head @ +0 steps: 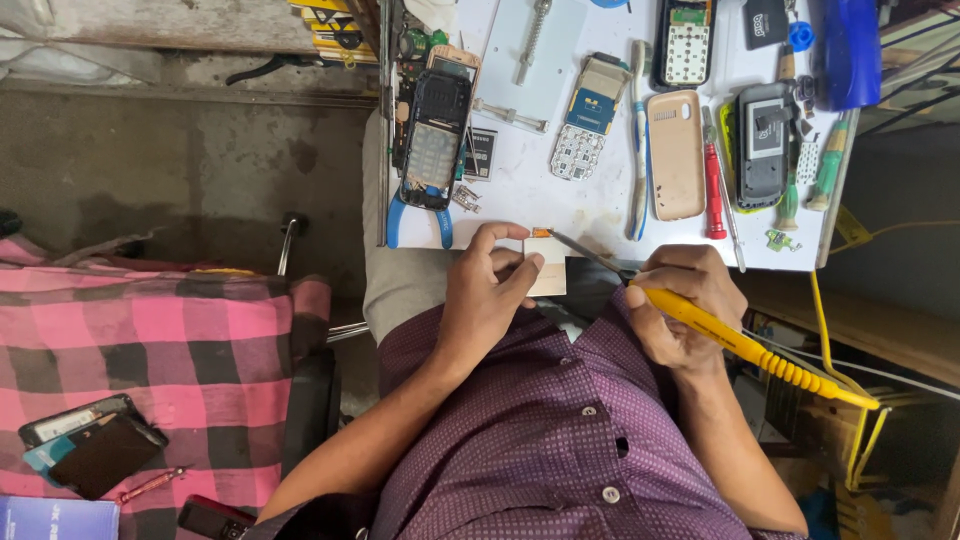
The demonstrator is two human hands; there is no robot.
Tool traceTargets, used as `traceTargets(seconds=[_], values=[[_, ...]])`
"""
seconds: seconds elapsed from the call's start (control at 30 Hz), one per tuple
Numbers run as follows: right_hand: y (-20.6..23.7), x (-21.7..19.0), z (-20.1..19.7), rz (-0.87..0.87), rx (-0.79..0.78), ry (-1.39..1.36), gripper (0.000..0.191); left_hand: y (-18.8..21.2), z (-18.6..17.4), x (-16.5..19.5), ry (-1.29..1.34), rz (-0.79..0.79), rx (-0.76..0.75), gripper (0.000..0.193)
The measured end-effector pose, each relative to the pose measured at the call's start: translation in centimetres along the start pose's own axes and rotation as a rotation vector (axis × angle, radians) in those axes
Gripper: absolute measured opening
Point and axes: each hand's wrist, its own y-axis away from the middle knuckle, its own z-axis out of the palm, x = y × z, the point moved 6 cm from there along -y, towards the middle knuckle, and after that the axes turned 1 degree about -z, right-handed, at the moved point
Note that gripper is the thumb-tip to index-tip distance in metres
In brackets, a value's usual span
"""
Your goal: The person holds a small phone display component in one hand and a soldering iron in the other, heating and soldering the component's contacts. They then align the component against a phone mainboard and continue soldering its connector on the cluttered workbench.
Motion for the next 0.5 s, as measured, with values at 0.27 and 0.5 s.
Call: traceTargets(seconds=[0.27, 0.5], values=[[-0.15, 0.05, -0.02, -0.007, 0.004, -0.008, 0.016, -0.16, 0.07, 0.09, 0.013, 0.000, 0.010, 0.034], [-0.27, 0.07, 0.03, -0.006, -0.005, -0.013, 0.016, -0.14, 0.03, 0.19, 0.014, 0.007, 0.013, 0.038]])
